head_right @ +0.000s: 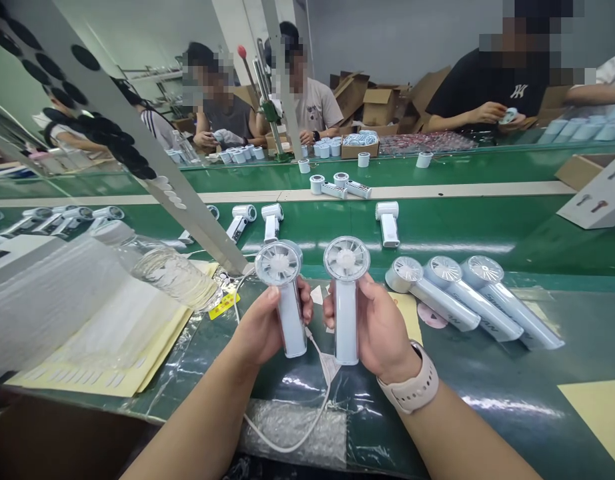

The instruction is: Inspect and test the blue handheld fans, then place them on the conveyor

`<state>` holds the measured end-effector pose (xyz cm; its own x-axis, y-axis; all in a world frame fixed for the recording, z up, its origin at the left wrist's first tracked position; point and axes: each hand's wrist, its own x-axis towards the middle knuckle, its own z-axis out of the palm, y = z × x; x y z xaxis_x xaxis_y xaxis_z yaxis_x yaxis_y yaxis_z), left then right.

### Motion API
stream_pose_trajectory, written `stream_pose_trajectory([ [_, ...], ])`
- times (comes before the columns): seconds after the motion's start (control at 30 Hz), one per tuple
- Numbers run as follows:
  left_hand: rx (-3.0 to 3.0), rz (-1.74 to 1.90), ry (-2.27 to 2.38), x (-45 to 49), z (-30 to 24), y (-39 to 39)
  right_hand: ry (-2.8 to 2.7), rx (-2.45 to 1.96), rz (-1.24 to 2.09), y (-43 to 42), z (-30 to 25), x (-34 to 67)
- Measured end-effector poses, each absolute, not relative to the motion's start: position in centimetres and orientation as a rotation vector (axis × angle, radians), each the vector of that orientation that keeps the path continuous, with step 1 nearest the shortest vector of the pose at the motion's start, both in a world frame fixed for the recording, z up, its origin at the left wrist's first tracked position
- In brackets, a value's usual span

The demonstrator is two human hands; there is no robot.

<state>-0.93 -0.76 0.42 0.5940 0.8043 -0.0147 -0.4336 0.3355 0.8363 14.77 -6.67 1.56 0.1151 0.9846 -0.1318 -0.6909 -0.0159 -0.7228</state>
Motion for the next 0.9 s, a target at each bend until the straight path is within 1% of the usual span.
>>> stream_pose_trajectory([
  [0.23, 0.901, 0.804, 0.487, -1.0, 0.5, -0.8, -0.505, -0.781, 1.421, -6.6, 1.1, 15.9],
  [0.57, 0.993, 0.746, 0.543, -1.2, 0.3, -0.8, -0.460, -0.832, 1.239, -5.9, 0.8, 15.7],
  [0.9, 0.975, 0.705, 0.734, -1.0, 0.2, -0.6, -0.379, -0.883, 1.317, -5.5, 0.3, 15.5],
])
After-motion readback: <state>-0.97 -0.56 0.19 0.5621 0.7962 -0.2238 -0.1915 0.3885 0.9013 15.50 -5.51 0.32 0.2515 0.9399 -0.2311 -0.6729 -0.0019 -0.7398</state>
